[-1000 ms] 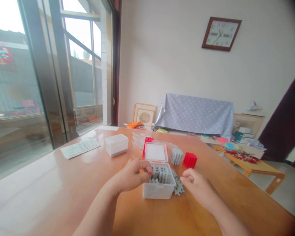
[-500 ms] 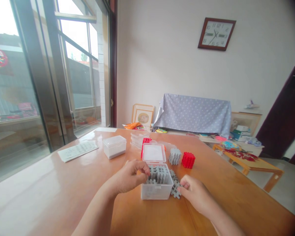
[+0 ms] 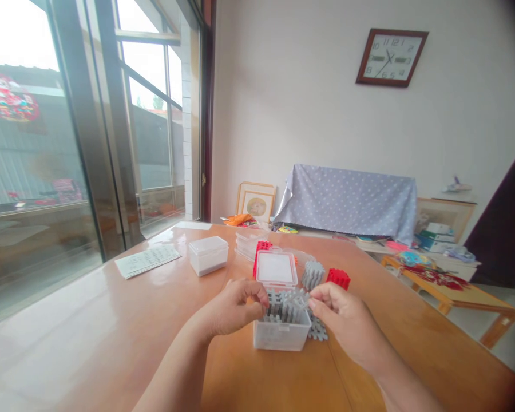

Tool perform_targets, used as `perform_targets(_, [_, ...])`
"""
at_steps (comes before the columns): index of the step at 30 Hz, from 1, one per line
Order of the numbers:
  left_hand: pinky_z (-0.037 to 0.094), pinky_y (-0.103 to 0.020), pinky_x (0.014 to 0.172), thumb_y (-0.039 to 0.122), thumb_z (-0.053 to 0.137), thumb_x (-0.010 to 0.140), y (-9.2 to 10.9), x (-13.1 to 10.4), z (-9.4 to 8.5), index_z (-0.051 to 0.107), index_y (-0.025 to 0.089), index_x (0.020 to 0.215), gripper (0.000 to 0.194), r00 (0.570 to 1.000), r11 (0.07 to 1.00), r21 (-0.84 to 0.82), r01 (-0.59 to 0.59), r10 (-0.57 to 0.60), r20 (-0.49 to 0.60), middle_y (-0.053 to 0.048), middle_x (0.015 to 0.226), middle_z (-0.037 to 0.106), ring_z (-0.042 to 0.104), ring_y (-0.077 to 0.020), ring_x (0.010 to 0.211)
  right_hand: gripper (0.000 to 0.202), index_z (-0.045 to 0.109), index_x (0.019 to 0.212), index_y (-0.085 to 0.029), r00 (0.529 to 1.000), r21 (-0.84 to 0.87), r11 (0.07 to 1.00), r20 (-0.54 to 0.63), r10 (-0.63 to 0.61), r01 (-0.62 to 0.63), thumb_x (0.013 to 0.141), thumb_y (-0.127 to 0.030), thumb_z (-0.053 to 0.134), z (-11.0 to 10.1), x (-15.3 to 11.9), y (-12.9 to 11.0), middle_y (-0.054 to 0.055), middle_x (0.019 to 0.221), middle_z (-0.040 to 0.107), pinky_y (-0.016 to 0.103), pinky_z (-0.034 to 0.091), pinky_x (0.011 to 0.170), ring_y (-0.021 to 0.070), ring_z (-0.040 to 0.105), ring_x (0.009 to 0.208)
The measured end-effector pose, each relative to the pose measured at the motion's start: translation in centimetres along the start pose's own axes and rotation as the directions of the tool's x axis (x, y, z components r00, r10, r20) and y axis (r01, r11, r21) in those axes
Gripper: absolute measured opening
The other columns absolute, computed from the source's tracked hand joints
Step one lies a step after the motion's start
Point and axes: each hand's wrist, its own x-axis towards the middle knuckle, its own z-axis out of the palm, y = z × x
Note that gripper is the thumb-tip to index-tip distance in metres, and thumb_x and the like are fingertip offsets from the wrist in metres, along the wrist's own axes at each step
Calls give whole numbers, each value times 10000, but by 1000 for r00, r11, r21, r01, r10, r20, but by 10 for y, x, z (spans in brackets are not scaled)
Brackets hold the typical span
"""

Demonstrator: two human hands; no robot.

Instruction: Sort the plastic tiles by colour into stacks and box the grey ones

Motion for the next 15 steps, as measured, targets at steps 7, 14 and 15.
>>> perform_targets(7, [490, -250, 768, 190, 590, 842, 3, -2, -2, 700, 184, 840, 110, 1000, 999, -30, -12, 12, 19, -10, 866, 732, 654, -157, 832, 129, 652, 816, -233, 986, -263, 954, 116, -119, 146, 882, -318, 580, 39, 11, -2, -8, 766, 677, 280, 464, 693, 179, 623, 737])
perform_targets(14, [485, -250, 758, 199, 589, 863, 3, -5, -5, 705, 187, 850, 117, 1000, 999, -41, -13, 13, -5, -7, 855, 727, 655, -158, 827, 155, 707, 860, -265, 973, -391, 904, 212, -92, 171, 896, -256, 557, 45, 11, -7, -25, 784, 707, 282, 436, 708, 179, 635, 747])
perform_targets(15, [484, -249, 757, 201, 584, 868, 3, -6, -5, 702, 188, 849, 120, 1000, 999, -45, -9, 9, -10, -6, 851, 725, 655, -157, 824, 166, 712, 866, -270, 971, -399, 899, 219, -95, 179, 902, -253, 551, 46, 11, -9, -26, 796, 712, 283, 434, 715, 180, 638, 761])
